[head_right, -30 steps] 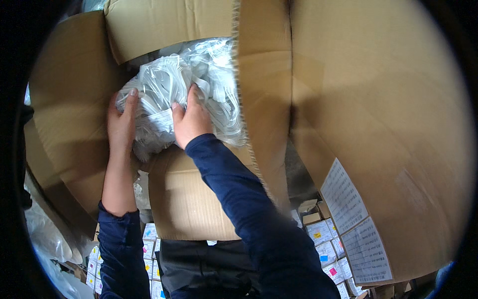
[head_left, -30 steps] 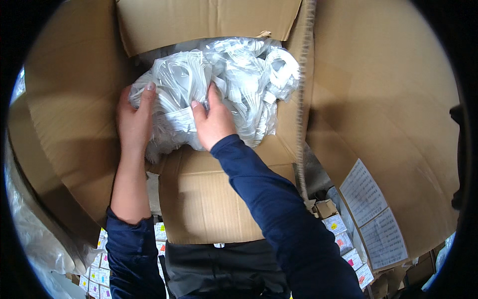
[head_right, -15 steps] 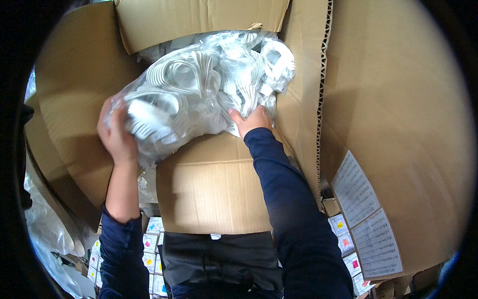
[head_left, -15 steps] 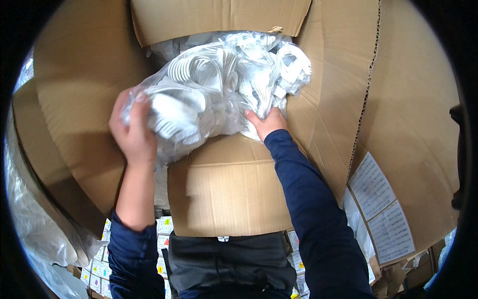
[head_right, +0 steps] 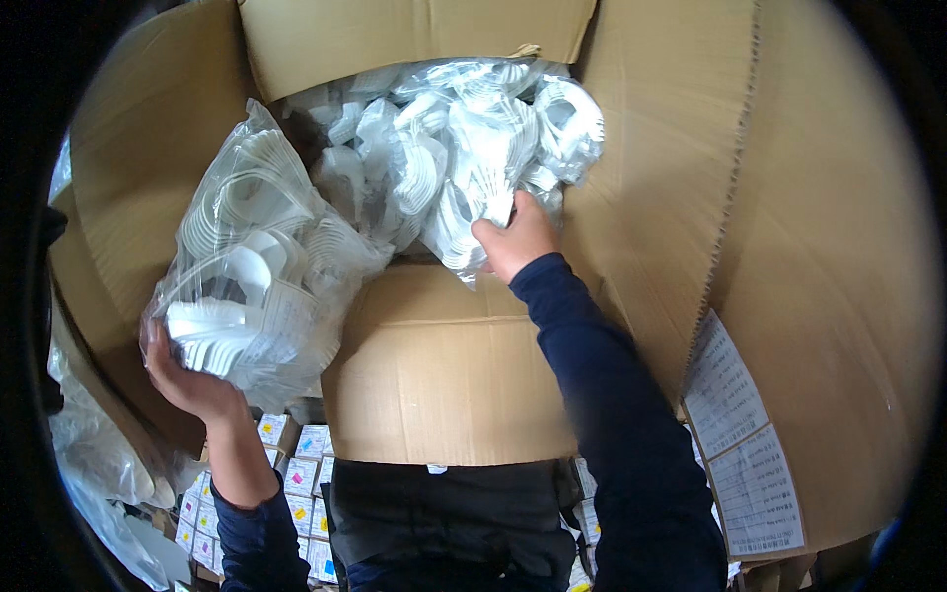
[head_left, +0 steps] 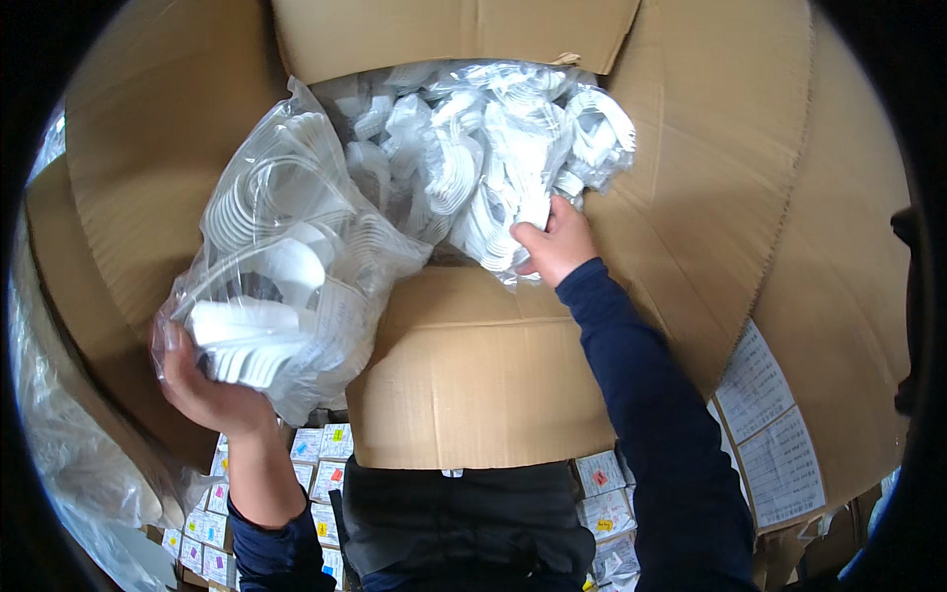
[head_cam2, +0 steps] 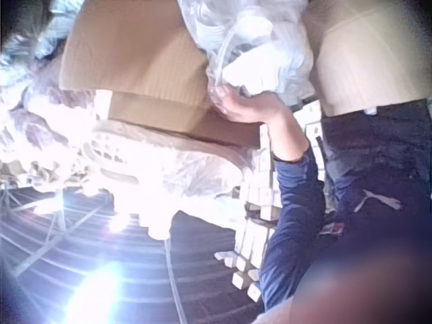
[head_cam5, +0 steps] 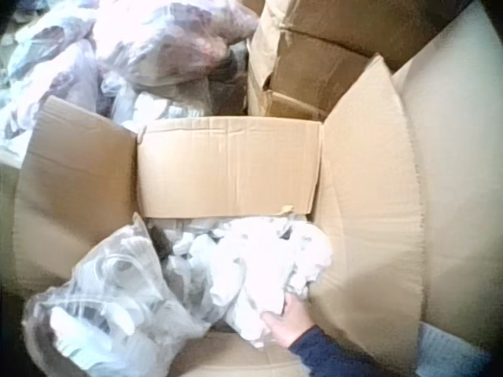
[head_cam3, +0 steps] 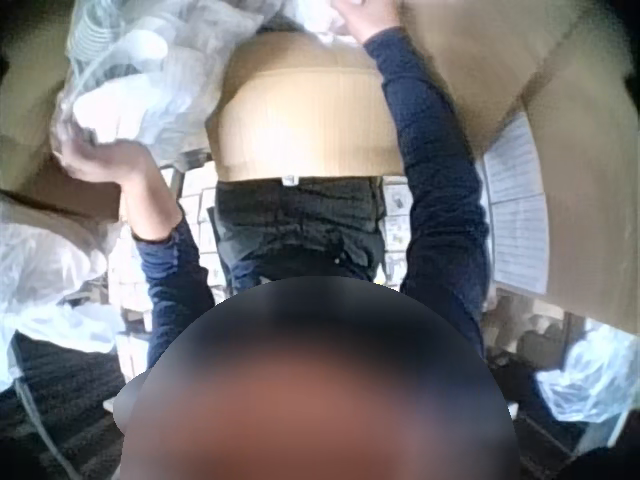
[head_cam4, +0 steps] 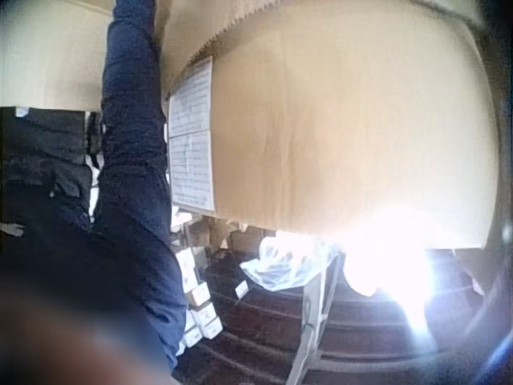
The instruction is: The person opens cardboard boxes and removes plastic-wrapped items, including white plastic slippers and small white plastic parts. They place some items on top of boxes and continue to unpack additional bags from the same box.
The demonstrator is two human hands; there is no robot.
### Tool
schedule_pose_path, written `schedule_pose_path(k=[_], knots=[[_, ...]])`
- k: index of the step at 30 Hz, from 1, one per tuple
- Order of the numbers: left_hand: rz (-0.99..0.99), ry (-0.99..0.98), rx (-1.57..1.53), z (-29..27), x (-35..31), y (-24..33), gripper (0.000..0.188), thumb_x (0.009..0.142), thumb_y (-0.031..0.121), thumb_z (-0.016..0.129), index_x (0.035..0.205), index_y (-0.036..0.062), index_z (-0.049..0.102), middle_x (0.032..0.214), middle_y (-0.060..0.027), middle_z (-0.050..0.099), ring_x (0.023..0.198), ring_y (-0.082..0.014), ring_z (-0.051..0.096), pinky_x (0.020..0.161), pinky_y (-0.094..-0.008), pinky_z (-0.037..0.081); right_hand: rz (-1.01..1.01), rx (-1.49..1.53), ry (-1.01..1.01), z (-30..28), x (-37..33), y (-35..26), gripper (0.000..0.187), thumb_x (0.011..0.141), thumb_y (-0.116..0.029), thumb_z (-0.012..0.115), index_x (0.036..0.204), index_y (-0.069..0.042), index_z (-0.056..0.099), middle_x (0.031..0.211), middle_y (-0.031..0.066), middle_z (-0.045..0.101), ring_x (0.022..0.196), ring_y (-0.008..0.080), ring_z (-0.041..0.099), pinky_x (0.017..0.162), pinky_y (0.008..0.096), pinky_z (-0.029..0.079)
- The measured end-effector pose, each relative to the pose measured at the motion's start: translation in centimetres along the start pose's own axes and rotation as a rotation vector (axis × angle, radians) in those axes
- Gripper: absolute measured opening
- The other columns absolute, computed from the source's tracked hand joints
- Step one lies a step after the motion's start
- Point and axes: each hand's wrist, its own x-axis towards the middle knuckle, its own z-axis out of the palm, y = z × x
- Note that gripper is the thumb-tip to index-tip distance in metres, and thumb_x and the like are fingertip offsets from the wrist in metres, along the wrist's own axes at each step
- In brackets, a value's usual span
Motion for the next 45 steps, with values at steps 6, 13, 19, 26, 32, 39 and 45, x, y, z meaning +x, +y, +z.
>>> schedule_pose_path(k=[6,13,19,26,32,39,45], knots=[[0.215,-0.029,0.086,-3.8,-1.3,0.5,0.037,0.095,0.024,0.05,0.119,-0.0028,0.053,0.118,-0.0206,0.059,0.107,-0.0316,0.061,0.094,-0.0452,0.051,-0.013,-0.118,0.021,-0.5,-0.5,-0.9,0.038,0.079,-0.013,0.069,0.109,0.004,0.053,0.096,0.0181,0.066,0.081,0.026,0.067,0.067,0.0358,0.057],[0.147,-0.021,-0.112,-6.5,-1.0,3.7,0.045,0.09,0.023,0.061,0.121,-0.0056,0.048,0.115,-0.0314,0.057,0.097,-0.0403,0.066,0.082,-0.0496,0.06,-0.491,-0.734,0.35,-0.9,-0.1,-3.7,0.039,0.08,-0.022,0.077,0.11,-0.002,0.062,0.082,0.0098,0.068,0.069,0.0175,0.064,0.067,0.0313,0.053],[0.729,-0.131,0.585,-9.3,-2.3,2.2,0.046,0.095,0.03,0.052,0.125,-0.004,0.045,0.123,-0.0303,0.053,0.104,-0.0429,0.062,0.086,-0.0512,0.058,-0.393,-0.682,0.242,5.4,2.0,-5.4,0.055,0.076,-0.037,0.08,0.11,0.001,0.059,0.083,0.0156,0.068,0.076,0.0332,0.067,0.073,0.0411,0.054],[0.642,-0.207,0.653,-9.7,-3.2,4.0,0.05,0.086,0.028,0.065,0.12,-0.0044,0.049,0.112,-0.0268,0.061,0.099,-0.0366,0.064,0.082,-0.0467,0.056,-0.844,-0.626,0.356,9.6,2.1,-6.1,0.042,0.077,-0.026,0.079,0.103,-0.004,0.056,0.093,0.0147,0.064,0.083,0.0336,0.064,0.073,0.0411,0.052],[0.013,-0.358,0.082,-8.4,-4.9,8.1,0.048,0.089,0.048,0.063,0.087,0.0004,0.054,0.078,-0.019,0.063,0.064,-0.0284,0.061,0.059,-0.0377,0.052,-0.826,-0.981,0.018,16.9,4.4,-7.0,0.07,0.069,-0.023,0.084,0.127,-0.004,0.049,0.118,0.0191,0.056,0.108,0.0391,0.054,0.095,0.0452,0.046],[0.248,-0.862,-0.187,-7.3,-2.7,7.1,0.042,0.088,0.041,0.065,0.083,-0.0005,0.057,0.071,-0.0127,0.061,0.053,-0.025,0.061,0.049,-0.034,0.054,-0.89,-1.089,0.132,17.2,6.0,-5.6,0.045,0.068,-0.017,0.08,0.104,-0.004,0.057,0.107,0.0203,0.055,0.105,0.0408,0.054,0.09,0.0481,0.047],[0.167,-0.791,-0.208,-6.9,-3.6,6.7,0.027,0.082,0.026,0.072,0.09,0.0017,0.063,0.074,-0.0108,0.061,0.053,-0.023,0.059,0.047,-0.0314,0.049,-0.801,-0.847,-0.02,12.7,2.8,-5.8,0.036,0.074,-0.015,0.075,0.103,-0.003,0.058,0.095,0.0186,0.064,0.094,0.0368,0.062,0.085,0.044,0.049]])
